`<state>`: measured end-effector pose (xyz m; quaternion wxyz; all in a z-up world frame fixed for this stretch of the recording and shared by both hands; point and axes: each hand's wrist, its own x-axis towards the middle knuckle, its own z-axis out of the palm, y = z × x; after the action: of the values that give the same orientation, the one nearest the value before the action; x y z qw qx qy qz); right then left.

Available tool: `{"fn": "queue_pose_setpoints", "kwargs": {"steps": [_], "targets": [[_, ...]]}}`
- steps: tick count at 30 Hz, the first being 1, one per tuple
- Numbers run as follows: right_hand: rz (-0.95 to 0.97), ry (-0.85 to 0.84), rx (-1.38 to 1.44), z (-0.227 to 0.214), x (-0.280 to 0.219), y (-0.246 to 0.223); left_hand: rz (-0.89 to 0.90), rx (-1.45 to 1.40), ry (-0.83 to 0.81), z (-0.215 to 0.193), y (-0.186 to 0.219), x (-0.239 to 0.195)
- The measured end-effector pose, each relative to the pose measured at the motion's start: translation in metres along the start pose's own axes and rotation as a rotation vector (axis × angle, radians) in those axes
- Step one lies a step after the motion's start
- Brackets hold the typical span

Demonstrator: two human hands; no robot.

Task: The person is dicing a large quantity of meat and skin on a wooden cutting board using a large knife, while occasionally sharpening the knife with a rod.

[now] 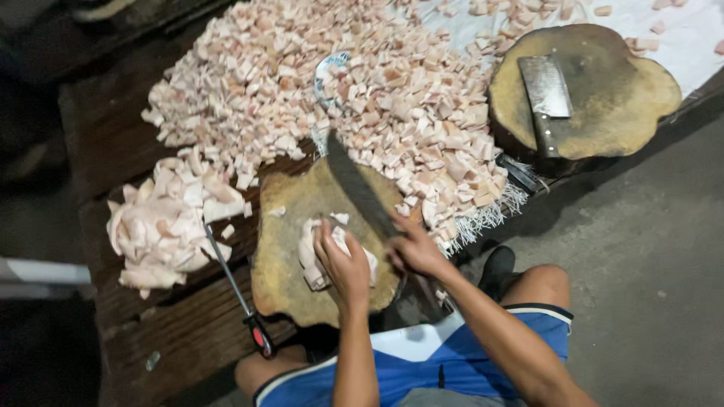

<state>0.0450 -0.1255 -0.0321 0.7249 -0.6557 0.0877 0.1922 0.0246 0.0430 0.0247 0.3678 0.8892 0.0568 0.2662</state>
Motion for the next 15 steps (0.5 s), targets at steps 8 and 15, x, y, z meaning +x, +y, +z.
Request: {"fn": "queue_pose_setpoints", "kwargs": {"steps": [8, 15], "targets": [[-0.394, 0.342, -0.427, -0.028, 0.003, -0.005, 0.363, -0.103, -0.263, 0.014, 0.031, -0.070], [-0.525, 0.486, -1.176, -0.073, -0.020, 0.071, 0.598, 0.262, -0.730, 0.099, 0.056, -0.039]]}}
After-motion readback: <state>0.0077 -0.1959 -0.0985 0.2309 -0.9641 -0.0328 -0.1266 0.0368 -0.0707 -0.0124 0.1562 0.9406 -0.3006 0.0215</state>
